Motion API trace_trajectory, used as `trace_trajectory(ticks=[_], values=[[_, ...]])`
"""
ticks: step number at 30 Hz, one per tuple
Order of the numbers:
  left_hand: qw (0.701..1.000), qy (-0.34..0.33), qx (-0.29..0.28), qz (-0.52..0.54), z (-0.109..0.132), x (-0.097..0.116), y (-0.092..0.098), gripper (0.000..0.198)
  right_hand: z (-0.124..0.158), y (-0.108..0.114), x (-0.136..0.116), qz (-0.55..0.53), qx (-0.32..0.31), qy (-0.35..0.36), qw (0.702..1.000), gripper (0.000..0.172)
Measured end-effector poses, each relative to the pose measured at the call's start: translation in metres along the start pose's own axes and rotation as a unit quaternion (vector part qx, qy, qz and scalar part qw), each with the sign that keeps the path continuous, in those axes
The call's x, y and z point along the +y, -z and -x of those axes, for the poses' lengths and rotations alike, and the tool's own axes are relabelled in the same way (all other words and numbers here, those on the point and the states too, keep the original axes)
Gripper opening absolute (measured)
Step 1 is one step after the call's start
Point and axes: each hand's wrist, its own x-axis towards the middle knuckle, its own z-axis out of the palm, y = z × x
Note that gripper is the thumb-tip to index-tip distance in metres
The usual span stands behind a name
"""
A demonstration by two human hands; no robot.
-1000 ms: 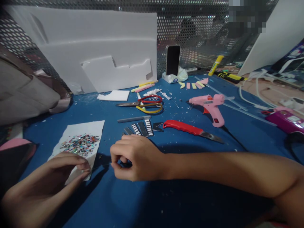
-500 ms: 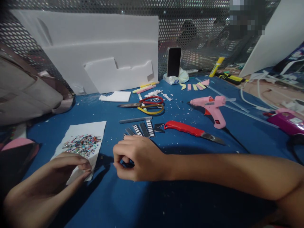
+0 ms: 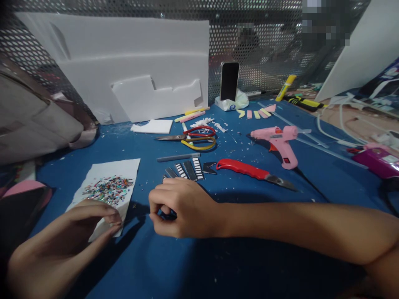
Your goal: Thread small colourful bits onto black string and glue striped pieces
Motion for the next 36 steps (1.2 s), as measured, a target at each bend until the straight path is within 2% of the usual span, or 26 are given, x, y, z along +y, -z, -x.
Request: trace_trajectory(ticks=[11,19,25,36], values=[[1.000,0.000,-0.009,-0.006,-0.0012,0.0006,-0.0018,0.016,-0.0016,-0.0003,0.0000,0.000,-0.009,0.021,1.000,0.012],[0.993,-0.051,-0.083,-0.069,-0.0009,0.0032,-0.0015,0.024,-0.0002,-0.0030,0.0005,0.009,-0.017,0.056,0.998,0.012],[0.991,-0.062,-0.075,-0.087,-0.0029,0.0067,-0.0019,0.023,0.0011,-0.0036,-0.0012,0.022,-0.009,0.086,0.996,0.012],[0.996,-0.040,-0.057,-0.052,-0.0019,0.0043,-0.0013,0.024,0.0011,0.0001,-0.0018,-0.007,0.007,0.067,0.998,0.012]])
